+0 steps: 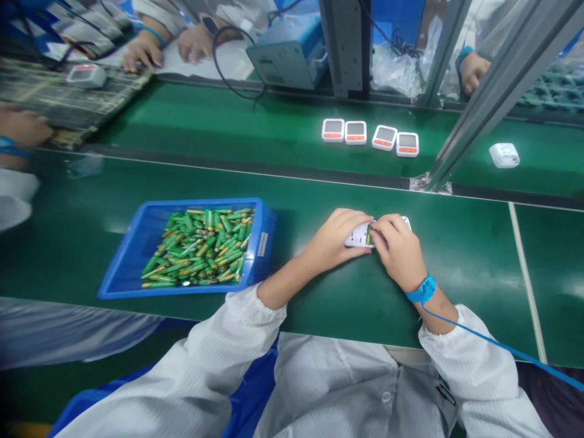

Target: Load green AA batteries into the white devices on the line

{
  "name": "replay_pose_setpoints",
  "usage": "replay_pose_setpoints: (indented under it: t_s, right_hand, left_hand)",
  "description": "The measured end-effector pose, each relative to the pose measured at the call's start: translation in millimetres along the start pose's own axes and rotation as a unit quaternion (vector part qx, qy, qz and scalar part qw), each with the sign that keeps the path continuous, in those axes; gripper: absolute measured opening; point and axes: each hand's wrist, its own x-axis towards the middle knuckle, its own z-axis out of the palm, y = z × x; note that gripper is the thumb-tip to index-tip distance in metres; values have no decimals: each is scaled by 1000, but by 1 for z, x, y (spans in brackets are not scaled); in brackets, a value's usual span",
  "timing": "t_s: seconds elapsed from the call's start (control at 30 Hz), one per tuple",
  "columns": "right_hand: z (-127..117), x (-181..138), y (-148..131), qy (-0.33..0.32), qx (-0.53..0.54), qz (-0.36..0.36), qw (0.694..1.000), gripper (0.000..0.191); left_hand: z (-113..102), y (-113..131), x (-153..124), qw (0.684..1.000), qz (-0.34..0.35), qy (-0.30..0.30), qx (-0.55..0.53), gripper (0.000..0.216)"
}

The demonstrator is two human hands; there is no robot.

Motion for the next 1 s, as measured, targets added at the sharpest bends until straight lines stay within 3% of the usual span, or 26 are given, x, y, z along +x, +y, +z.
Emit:
replay_pose_setpoints:
  t_s: [0.1,0.3,0.47,0.57,0.67,1.0]
  right_hand:
    - [3,-3,2,0,-6,1,1000,18]
    - [9,-9,-4,17,24,-4,1000,41]
    - [3,-3,-16,74,138,73,985,29]
    - [-1,0,-18,92,207,121,967,17]
    - [-3,1,-18,102,201,122,967,15]
    - [-3,0,-12,106,121,146,976,18]
  left_hand:
    - [3,-3,0,999,22,24,1,60]
    - [1,-6,3,992,61,109,30,53]
    - [-5,-3,4,983,90,153,47,52]
    - [-6,1,3,978,122,162,47,52]
    - [-5,4,4,975,144,169,28,53]
    - [-4,5,6,990,75,116,-10,55]
